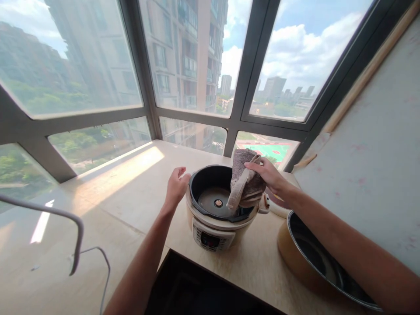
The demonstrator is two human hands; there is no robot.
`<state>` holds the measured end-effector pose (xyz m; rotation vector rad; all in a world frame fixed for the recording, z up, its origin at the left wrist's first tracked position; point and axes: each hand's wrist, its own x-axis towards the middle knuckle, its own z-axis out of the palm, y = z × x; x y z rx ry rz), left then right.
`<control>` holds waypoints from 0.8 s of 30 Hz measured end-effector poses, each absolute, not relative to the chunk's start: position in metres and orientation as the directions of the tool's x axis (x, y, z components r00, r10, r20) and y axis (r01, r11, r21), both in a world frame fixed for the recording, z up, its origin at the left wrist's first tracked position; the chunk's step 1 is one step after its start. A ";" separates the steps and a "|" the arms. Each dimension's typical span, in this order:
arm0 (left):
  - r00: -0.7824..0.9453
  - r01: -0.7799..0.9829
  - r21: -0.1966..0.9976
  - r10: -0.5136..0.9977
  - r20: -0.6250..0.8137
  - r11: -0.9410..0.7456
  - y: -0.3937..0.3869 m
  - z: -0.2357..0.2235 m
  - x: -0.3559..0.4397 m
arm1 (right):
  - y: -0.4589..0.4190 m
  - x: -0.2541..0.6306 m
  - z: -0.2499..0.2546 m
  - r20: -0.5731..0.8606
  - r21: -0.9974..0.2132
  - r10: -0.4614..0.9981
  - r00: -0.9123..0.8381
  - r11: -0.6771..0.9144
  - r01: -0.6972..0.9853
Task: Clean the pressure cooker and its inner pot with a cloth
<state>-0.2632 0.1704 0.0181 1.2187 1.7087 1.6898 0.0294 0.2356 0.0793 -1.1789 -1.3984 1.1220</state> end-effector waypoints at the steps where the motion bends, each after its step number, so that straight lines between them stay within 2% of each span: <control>1: -0.495 0.285 0.953 0.835 0.241 -0.107 0.177 0.011 -0.265 | 0.241 0.023 0.072 0.113 -0.974 0.991 -0.069 0.124 0.192; 5: -0.444 0.254 0.961 0.869 0.217 -0.111 0.191 -0.010 -0.268 | 0.256 -0.003 0.048 0.099 -0.839 0.985 -0.145 0.161 0.520; 7: -0.434 0.133 0.982 0.883 0.178 -0.133 0.192 -0.018 -0.269 | 0.260 -0.016 0.043 0.066 -0.730 0.978 -0.197 0.182 0.658; 10: -0.467 -0.073 0.979 0.874 0.134 -0.189 0.191 -0.030 -0.265 | 0.263 -0.037 0.041 0.024 -0.620 0.957 -0.289 0.241 0.747; 13: -0.526 -0.277 0.919 0.845 0.100 -0.281 0.188 -0.041 -0.257 | 0.261 -0.060 0.042 -0.061 -0.603 0.920 -0.387 0.275 0.749; 16: -0.510 -0.415 0.846 0.855 0.089 -0.336 0.189 -0.047 -0.252 | 0.253 -0.081 0.041 -0.130 -0.638 0.874 -0.469 0.288 0.714; 20: -0.506 -0.427 0.830 0.855 0.110 -0.359 0.191 -0.047 -0.252 | 0.239 -0.092 0.040 -0.111 -0.698 0.729 -0.675 0.426 0.576; 24: -0.517 -0.428 0.829 0.850 0.103 -0.361 0.191 -0.044 -0.251 | 0.227 -0.086 0.041 -0.080 -0.722 0.509 -0.857 0.564 0.402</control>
